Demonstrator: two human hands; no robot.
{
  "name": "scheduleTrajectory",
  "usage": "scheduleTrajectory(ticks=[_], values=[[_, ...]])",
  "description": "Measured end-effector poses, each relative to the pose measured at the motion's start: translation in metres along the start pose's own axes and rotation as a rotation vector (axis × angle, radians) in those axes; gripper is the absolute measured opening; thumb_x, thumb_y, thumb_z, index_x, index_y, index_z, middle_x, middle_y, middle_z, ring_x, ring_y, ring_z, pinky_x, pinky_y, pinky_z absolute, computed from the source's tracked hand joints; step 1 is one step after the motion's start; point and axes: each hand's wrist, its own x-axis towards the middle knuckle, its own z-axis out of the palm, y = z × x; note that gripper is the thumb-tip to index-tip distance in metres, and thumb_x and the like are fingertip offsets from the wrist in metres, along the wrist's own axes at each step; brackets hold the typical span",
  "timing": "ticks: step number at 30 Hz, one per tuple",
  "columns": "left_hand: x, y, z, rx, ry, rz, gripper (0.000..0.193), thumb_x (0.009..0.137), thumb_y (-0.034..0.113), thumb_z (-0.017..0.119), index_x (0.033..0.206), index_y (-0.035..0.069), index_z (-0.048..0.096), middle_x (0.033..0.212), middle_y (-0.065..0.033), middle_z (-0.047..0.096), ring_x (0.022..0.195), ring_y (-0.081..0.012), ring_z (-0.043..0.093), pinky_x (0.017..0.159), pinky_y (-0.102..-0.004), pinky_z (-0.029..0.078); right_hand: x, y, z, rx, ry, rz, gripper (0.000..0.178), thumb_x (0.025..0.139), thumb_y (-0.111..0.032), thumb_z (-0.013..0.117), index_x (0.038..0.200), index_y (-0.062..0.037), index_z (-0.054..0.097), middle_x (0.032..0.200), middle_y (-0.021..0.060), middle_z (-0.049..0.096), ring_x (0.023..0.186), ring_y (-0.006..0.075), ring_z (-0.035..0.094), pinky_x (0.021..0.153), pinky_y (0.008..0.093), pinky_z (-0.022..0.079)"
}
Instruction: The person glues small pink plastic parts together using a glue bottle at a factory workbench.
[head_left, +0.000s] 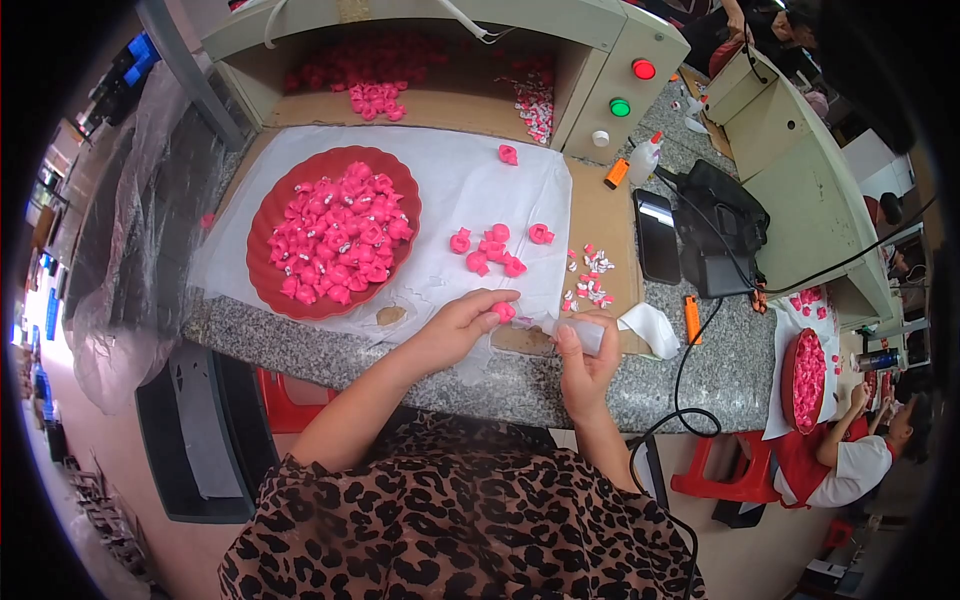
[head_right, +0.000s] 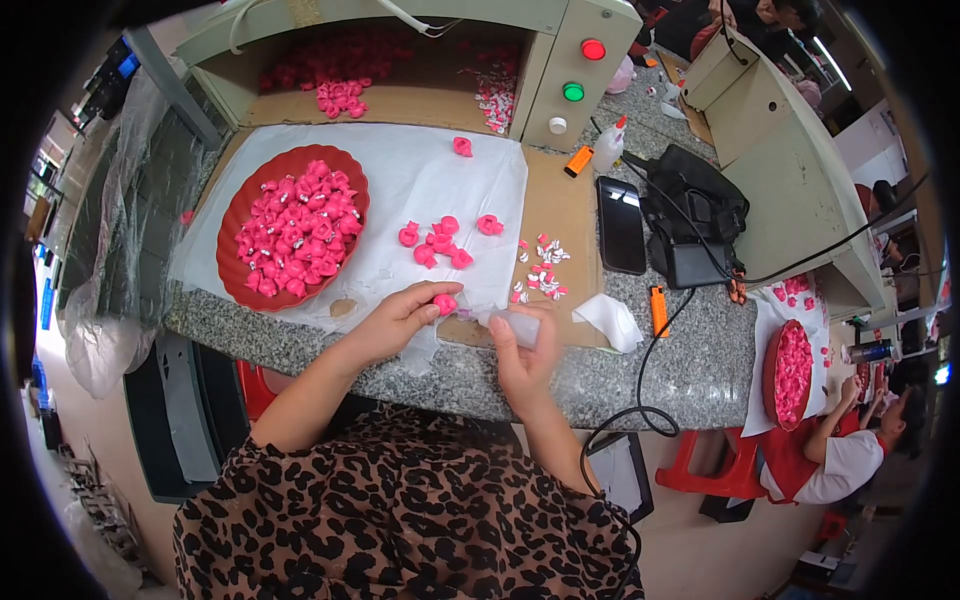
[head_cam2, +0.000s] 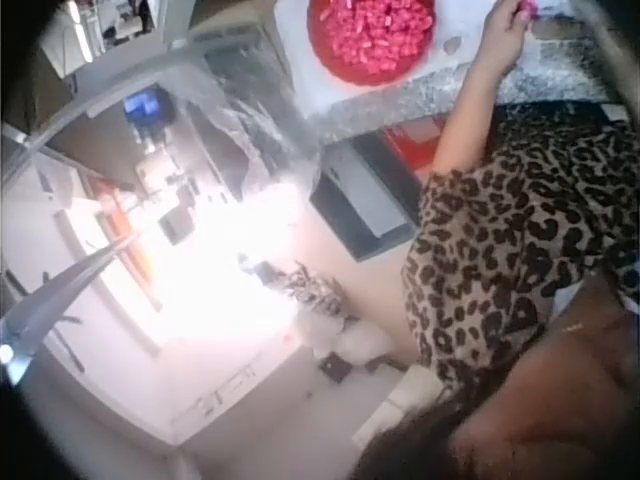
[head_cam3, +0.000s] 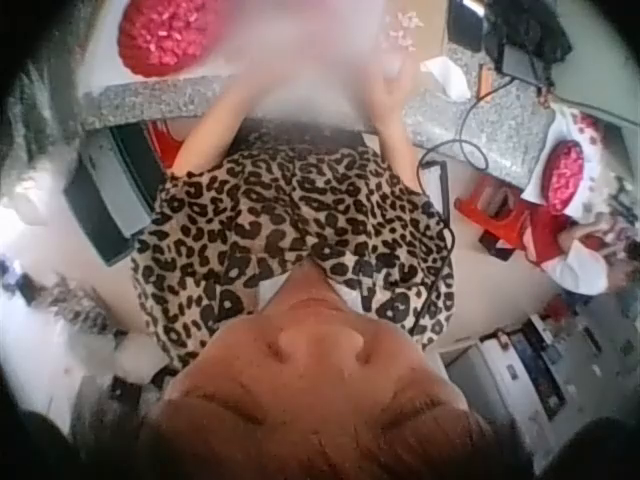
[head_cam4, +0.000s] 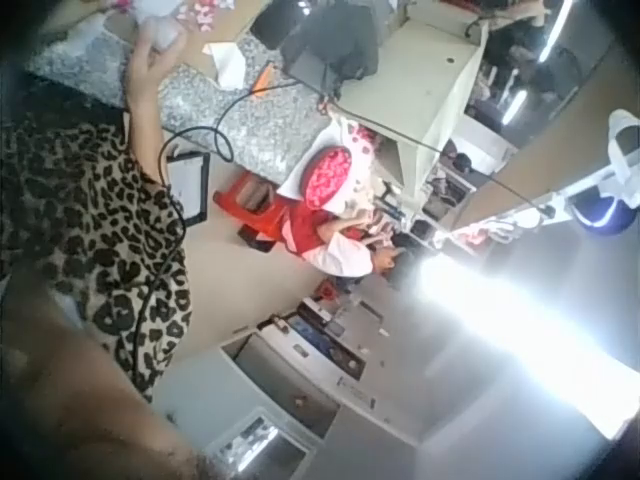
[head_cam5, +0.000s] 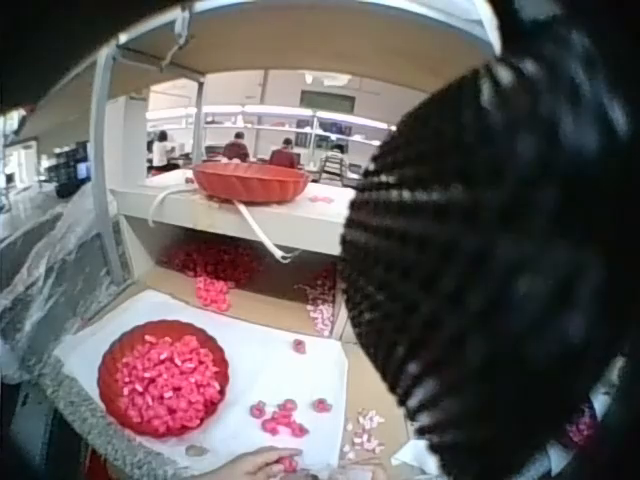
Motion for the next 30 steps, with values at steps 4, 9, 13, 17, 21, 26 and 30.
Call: scheduleTrajectory(ticks=[4,9,13,17,21,26,30], values=[[-0.001,0.003,0.000,-0.021,0.006,-0.033,0.031,0.085,0.011,0.043,0.115,0.003,0.046,0.108,-0.0106,0.050,0.101,-0.0176,0.047,0.087,-0.0277,0.036,0.001,-0.001,0.000,0.015,0.010,0.014,0.017,0.078,-0.006,0.056,0.089,0.0018,0.045,0.086,0.0079,0.044,0.074,0.0123,0.045,0.065,0.0222,0.039],[-0.001,-0.001,0.000,-0.057,0.002,-0.065,0.031,0.085,0.011,0.043,0.115,0.004,0.046,0.108,-0.0099,0.050,0.100,-0.0161,0.047,0.085,-0.0270,0.037,-0.001,-0.001,0.001,0.003,0.007,0.015,0.019,0.078,-0.007,0.056,0.090,0.0016,0.045,0.086,0.0076,0.044,0.074,0.0119,0.045,0.065,0.0220,0.039],[-0.001,0.002,0.000,-0.057,0.002,-0.063,0.030,0.086,0.011,0.043,0.114,0.004,0.046,0.107,-0.0083,0.050,0.097,-0.0145,0.047,0.083,-0.0262,0.038,0.000,-0.006,0.004,0.091,0.012,0.053,0.017,0.079,-0.006,0.055,0.090,0.0021,0.044,0.086,0.0075,0.043,0.072,0.0120,0.047,0.063,0.0218,0.040],[-0.001,0.002,0.001,-0.092,0.007,-0.081,0.029,0.086,0.010,0.043,0.114,0.004,0.046,0.105,-0.0069,0.050,0.096,-0.0130,0.047,0.081,-0.0256,0.039,-0.001,0.007,-0.001,-0.031,-0.010,-0.037,0.016,0.080,-0.004,0.053,0.090,0.0024,0.043,0.086,0.0074,0.042,0.069,0.0119,0.049,0.061,0.0212,0.042],[-0.001,-0.001,0.002,-0.094,0.018,-0.079,0.028,0.086,0.010,0.044,0.113,0.004,0.047,0.104,-0.0069,0.050,0.095,-0.0126,0.048,0.082,-0.0255,0.039,0.000,-0.003,0.003,0.056,-0.007,0.009,0.016,0.080,-0.004,0.053,0.090,0.0023,0.043,0.087,0.0076,0.042,0.069,0.0119,0.049,0.061,0.0212,0.042],[-0.001,-0.002,0.003,-0.119,0.028,-0.051,0.027,0.085,0.008,0.045,0.112,0.004,0.047,0.103,-0.0067,0.050,0.094,-0.0126,0.049,0.081,-0.0256,0.040,0.000,-0.002,0.004,0.057,-0.001,0.003,0.016,0.080,-0.003,0.053,0.091,0.0021,0.043,0.086,0.0076,0.042,0.068,0.0118,0.049,0.060,0.0212,0.042],[-0.001,-0.004,0.003,-0.149,0.040,-0.062,0.027,0.085,0.007,0.046,0.111,0.004,0.046,0.103,-0.0062,0.051,0.093,-0.0126,0.050,0.080,-0.0254,0.041,0.000,-0.002,0.004,0.034,-0.010,-0.015,0.016,0.080,-0.003,0.053,0.091,0.0020,0.042,0.087,0.0075,0.041,0.068,0.0119,0.050,0.060,0.0211,0.042]])
